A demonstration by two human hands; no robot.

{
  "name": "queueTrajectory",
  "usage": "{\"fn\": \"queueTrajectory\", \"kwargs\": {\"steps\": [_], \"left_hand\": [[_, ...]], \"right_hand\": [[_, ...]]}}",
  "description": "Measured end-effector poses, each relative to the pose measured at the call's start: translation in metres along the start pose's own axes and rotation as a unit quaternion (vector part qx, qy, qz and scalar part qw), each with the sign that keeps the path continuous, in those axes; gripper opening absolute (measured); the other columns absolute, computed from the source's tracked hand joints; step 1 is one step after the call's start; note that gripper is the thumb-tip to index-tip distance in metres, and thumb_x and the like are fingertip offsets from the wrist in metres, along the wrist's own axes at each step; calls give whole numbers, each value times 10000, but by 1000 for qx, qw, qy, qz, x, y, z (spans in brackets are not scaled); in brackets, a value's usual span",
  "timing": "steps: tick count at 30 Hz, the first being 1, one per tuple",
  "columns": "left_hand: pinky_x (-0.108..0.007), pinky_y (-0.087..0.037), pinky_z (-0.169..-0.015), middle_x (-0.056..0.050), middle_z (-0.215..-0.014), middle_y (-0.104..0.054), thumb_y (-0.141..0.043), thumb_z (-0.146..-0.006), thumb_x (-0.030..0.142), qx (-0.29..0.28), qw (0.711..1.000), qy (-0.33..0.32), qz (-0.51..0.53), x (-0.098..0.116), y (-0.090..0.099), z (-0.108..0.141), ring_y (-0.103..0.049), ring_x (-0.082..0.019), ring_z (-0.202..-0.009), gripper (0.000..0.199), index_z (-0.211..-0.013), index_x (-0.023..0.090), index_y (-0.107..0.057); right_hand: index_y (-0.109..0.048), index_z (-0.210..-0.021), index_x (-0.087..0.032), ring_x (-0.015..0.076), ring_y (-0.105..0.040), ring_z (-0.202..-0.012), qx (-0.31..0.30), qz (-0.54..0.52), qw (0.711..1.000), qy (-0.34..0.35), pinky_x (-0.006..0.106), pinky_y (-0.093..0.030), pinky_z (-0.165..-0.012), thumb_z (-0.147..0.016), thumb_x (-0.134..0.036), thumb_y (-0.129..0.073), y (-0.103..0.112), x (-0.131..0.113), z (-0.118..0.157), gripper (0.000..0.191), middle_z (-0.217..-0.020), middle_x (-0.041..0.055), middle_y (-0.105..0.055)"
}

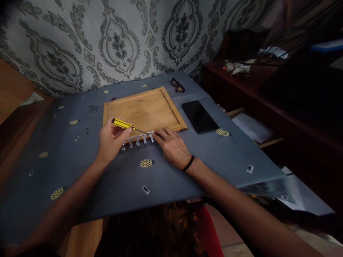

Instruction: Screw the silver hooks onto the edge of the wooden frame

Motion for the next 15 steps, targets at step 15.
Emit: {"fn": "queueTrajectory", "kwargs": {"steps": [15], "left_hand": [[-259,-622,-797,-13,-906,-707,-709,-812,238,-13,1000,-6,-3,2,-2,0,-709,-138,-844,196,-938,210,-561]], "right_hand": [[-616,-1345,-166,281,-554,-1124,-1,-9,1000,-5,443,-513,-954,-926,-58,-466,0,0,-1,458,-1248,133,-674]]}}
Point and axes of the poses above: each hand's wrist, its own z-axis away from the middle knuckle, its own y-axis out of the back of the hand, x = y × z, the point moved 5 cm from there along -z, towards the middle knuckle
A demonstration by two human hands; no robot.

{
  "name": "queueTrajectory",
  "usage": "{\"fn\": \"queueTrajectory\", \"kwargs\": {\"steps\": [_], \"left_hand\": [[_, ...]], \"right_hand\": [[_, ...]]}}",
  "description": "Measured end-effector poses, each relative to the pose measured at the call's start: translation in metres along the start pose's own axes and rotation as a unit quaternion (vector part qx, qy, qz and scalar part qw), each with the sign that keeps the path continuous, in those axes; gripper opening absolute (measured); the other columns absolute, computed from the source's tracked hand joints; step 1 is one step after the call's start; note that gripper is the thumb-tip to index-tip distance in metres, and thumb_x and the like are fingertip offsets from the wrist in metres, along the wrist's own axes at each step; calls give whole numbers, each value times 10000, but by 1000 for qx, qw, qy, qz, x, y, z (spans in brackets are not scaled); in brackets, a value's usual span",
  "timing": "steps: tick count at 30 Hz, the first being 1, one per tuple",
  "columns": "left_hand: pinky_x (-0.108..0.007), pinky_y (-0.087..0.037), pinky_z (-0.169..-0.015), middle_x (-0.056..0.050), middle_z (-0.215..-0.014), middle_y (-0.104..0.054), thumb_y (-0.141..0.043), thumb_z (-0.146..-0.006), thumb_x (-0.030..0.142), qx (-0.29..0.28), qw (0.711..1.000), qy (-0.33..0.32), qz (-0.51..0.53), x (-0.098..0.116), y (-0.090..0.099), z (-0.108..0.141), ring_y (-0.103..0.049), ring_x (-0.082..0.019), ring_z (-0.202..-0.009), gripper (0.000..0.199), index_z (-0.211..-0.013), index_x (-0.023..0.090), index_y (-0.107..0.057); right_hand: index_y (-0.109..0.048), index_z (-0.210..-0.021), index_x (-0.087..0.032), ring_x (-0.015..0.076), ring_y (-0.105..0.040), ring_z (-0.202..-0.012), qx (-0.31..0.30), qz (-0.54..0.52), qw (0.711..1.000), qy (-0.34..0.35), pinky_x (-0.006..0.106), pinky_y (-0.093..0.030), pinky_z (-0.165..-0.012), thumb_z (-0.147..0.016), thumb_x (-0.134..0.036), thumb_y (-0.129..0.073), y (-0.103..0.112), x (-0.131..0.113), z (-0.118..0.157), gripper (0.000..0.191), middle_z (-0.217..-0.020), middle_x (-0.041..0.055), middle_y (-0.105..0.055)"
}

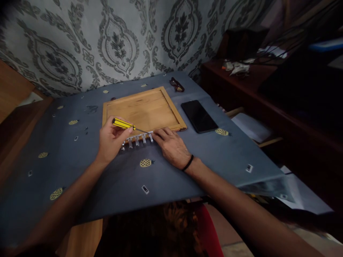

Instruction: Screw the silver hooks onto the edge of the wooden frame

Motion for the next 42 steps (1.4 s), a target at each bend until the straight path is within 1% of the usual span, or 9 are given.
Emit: {"fn": "queueTrajectory", "kwargs": {"steps": [3,8,13,20,24,29,33,37,42], "left_hand": [[-259,-616,-810,-11,-909,-701,-707,-822,240,-10,1000,-1,-2,1,-2,-1,-708,-136,-843,200,-949,209,-556],[-260,-604,-817,-16,-921,-687,-682,-836,221,-27,1000,-6,-12,5,-6,-5,-699,-135,-849,196,-979,205,-549],[-251,-591,-784,-27,-946,-683,-659,-835,229,-40,998,-19,-46,12,-11,-13,-692,-141,-857,196,-990,198,-544],[-238,-582,-722,-14,-874,-684,-656,-842,265,-63,995,-41,-59,16,-19,-21,-698,-139,-793,201,-970,194,-519],[-221,-573,-672,-6,-841,-684,-663,-834,234,-58,994,-60,-65,18,-19,-22,-684,-124,-740,176,-924,190,-518],[-202,-564,-664,-3,-842,-675,-654,-830,232,-59,994,-69,-67,18,-16,-22,-668,-105,-731,162,-885,187,-509],[-197,-561,-670,-1,-843,-670,-658,-836,225,-56,994,-74,-61,16,-15,-22,-667,-101,-739,160,-891,184,-514],[-205,-567,-688,2,-860,-668,-662,-840,214,-44,994,-81,-55,16,-16,-24,-670,-103,-754,169,-938,183,-528],[-203,-557,-677,-4,-861,-659,-647,-854,245,-57,994,-77,-58,15,-20,-24,-667,-101,-753,164,-926,192,-509]], "right_hand": [[-620,-1327,-149,274,-554,-1117,2,9,1000,6,429,-514,-960,-922,-51,-472,0,-1,0,442,-1241,130,-675],[-618,-1329,-176,273,-553,-1120,-5,11,1000,4,431,-517,-942,-923,-53,-467,0,0,0,450,-1250,124,-671],[-618,-1329,-148,276,-542,-1123,-7,13,1000,8,431,-511,-948,-922,-49,-458,1,-1,0,449,-1249,138,-667],[-621,-1326,-143,274,-547,-1132,-5,7,1000,5,428,-515,-957,-921,-46,-482,1,-1,-1,439,-1251,137,-670],[-625,-1318,-148,274,-558,-1120,0,15,1000,6,429,-530,-943,-928,-49,-475,1,-1,-1,430,-1247,132,-676],[-629,-1318,-144,279,-562,-1111,3,10,1000,7,440,-538,-944,-928,-58,-484,2,-2,-1,425,-1234,135,-681],[-623,-1321,-138,279,-557,-1112,1,6,1000,5,442,-532,-950,-929,-62,-489,2,-2,-1,421,-1242,138,-677],[-627,-1303,-131,270,-556,-1091,3,17,1000,9,421,-530,-947,-937,-61,-480,2,-2,-1,401,-1238,130,-681],[-626,-1309,-126,275,-552,-1096,8,10,1000,12,430,-531,-943,-924,-51,-491,3,-3,-1,414,-1233,136,-681]]}}
Point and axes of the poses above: each hand's wrist, its own z-axis away from the middle knuckle, its own y-axis out of the back of the hand, x = y × z, the point moved 5 cm from there along -z, towards the middle knuckle
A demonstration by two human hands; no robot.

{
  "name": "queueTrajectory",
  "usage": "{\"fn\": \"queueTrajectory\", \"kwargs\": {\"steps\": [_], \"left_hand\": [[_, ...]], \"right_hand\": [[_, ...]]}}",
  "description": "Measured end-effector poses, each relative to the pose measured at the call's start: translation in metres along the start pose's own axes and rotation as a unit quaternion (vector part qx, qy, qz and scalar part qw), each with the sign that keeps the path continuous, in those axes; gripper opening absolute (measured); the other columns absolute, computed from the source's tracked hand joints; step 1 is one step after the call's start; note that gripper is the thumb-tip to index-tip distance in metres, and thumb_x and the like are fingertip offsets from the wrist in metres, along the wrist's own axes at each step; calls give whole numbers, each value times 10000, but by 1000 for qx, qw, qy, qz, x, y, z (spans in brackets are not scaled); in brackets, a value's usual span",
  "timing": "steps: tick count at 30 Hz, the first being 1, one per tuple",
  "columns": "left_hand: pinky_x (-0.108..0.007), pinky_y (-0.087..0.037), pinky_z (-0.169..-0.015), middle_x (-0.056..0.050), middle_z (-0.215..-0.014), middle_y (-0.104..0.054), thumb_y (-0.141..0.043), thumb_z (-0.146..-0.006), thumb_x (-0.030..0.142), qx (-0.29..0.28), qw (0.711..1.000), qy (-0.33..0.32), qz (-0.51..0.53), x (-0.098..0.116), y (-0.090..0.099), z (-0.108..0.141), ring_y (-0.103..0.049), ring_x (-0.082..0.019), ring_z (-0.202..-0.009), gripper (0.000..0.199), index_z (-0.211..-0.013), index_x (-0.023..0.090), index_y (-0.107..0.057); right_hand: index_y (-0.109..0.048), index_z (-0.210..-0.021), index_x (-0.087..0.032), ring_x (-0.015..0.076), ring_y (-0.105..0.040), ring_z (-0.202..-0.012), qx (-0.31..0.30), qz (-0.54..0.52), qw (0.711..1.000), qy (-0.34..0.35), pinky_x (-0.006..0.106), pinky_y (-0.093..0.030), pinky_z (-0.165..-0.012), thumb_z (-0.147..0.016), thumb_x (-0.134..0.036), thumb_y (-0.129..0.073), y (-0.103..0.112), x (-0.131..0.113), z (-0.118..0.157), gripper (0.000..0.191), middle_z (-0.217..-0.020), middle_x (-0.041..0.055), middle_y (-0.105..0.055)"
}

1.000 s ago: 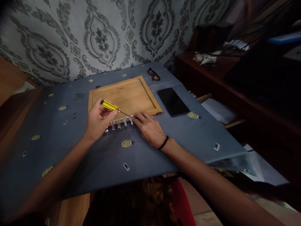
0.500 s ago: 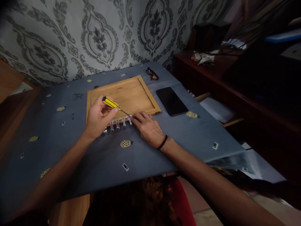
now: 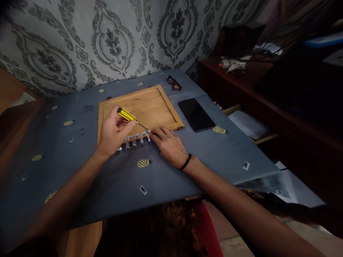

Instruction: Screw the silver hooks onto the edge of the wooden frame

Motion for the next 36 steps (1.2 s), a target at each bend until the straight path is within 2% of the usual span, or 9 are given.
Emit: {"fn": "queueTrajectory", "kwargs": {"steps": [10,18,25,30,36], "left_hand": [[-197,-560,-672,2,-855,-675,-662,-845,215,5,1000,-7,-6,2,2,1,-669,-99,-736,182,-973,181,-536],[-199,-546,-651,0,-850,-663,-660,-846,230,2,1000,-1,-9,0,1,2,-664,-98,-718,170,-920,186,-513],[-204,-521,-632,-13,-895,-679,-631,-835,169,-13,999,-1,-33,4,1,-2,-659,-107,-738,179,-982,188,-530],[-236,-473,-614,-1,-806,-638,-614,-878,206,-34,995,-23,-87,11,0,-7,-606,-113,-679,117,-971,186,-546],[-239,-472,-609,-13,-817,-622,-595,-927,271,-55,995,-32,-82,11,-6,-8,-608,-128,-717,99,-927,189,-539]], "right_hand": [[-632,-1307,-133,273,-548,-1110,-1,-5,1000,-2,435,-526,-957,-935,-71,-472,0,1,1,409,-1239,138,-678],[-627,-1328,-152,277,-547,-1119,-11,-19,1000,-9,451,-531,-954,-936,-63,-463,0,2,0,434,-1250,139,-674],[-629,-1315,-135,276,-555,-1124,-16,-17,1000,-12,449,-528,-962,-930,-67,-498,0,2,0,413,-1247,144,-674],[-628,-1313,-131,276,-557,-1108,-15,-10,1000,-7,449,-535,-957,-943,-72,-465,1,1,0,409,-1246,146,-673],[-635,-1302,-128,275,-569,-1105,-6,4,1000,0,438,-540,-950,-944,-81,-482,1,0,0,392,-1228,138,-682]]}}
Point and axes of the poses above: each hand's wrist, its own z-axis away from the middle knuckle, its own y-axis out of the back of the hand, x = y × z, the point moved 5 cm from there along -z, towards the middle knuckle
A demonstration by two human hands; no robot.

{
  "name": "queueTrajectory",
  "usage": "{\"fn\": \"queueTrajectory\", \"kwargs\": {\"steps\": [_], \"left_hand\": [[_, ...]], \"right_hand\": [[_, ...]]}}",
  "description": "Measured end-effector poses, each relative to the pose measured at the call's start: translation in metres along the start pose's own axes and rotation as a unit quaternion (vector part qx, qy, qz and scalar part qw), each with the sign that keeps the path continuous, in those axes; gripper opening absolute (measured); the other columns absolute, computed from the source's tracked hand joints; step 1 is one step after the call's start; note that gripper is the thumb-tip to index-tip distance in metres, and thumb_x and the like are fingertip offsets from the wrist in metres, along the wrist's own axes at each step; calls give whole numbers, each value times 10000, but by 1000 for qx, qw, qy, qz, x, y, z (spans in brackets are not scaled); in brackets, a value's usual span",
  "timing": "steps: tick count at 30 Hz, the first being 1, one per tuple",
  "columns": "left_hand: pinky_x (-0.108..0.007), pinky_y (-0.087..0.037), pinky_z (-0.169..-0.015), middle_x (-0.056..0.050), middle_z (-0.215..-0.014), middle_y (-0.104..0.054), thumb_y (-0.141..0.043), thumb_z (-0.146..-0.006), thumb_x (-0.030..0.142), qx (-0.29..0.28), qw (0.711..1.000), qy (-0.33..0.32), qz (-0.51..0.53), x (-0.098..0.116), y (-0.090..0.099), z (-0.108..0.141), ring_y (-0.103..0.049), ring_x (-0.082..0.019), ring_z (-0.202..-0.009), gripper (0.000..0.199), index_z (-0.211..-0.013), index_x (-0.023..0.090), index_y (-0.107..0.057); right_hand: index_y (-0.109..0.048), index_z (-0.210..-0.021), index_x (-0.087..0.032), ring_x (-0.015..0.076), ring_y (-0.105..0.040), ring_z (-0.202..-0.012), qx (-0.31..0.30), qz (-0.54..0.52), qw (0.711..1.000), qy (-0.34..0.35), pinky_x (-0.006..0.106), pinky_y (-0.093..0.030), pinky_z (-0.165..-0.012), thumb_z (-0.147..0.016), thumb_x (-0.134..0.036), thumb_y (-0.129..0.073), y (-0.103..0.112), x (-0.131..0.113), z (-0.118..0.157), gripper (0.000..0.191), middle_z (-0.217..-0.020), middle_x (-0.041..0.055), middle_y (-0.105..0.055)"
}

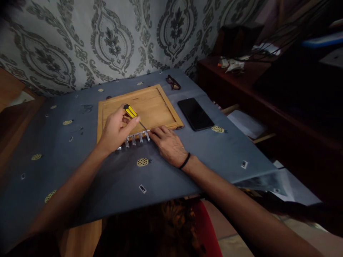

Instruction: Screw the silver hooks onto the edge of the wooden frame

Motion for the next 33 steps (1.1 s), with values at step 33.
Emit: {"fn": "queueTrajectory", "kwargs": {"steps": [33], "left_hand": [[-363,-532,-880,-68,-1094,-663,-552,-919,113,-1,998,-42,-54,11,5,0,-672,-240,-988,412,-1310,239,-515]], "right_hand": [[-644,-1318,-158,273,-568,-1106,12,-16,1000,-5,443,-536,-946,-960,-86,-442,-1,1,0,417,-1212,142,-691]]}}
Point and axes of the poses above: each hand's wrist, its own z-axis away from the middle knuckle, its own y-axis out of the back of the hand, x = y × z, the point moved 5 cm from there along -z, towards the middle knuckle
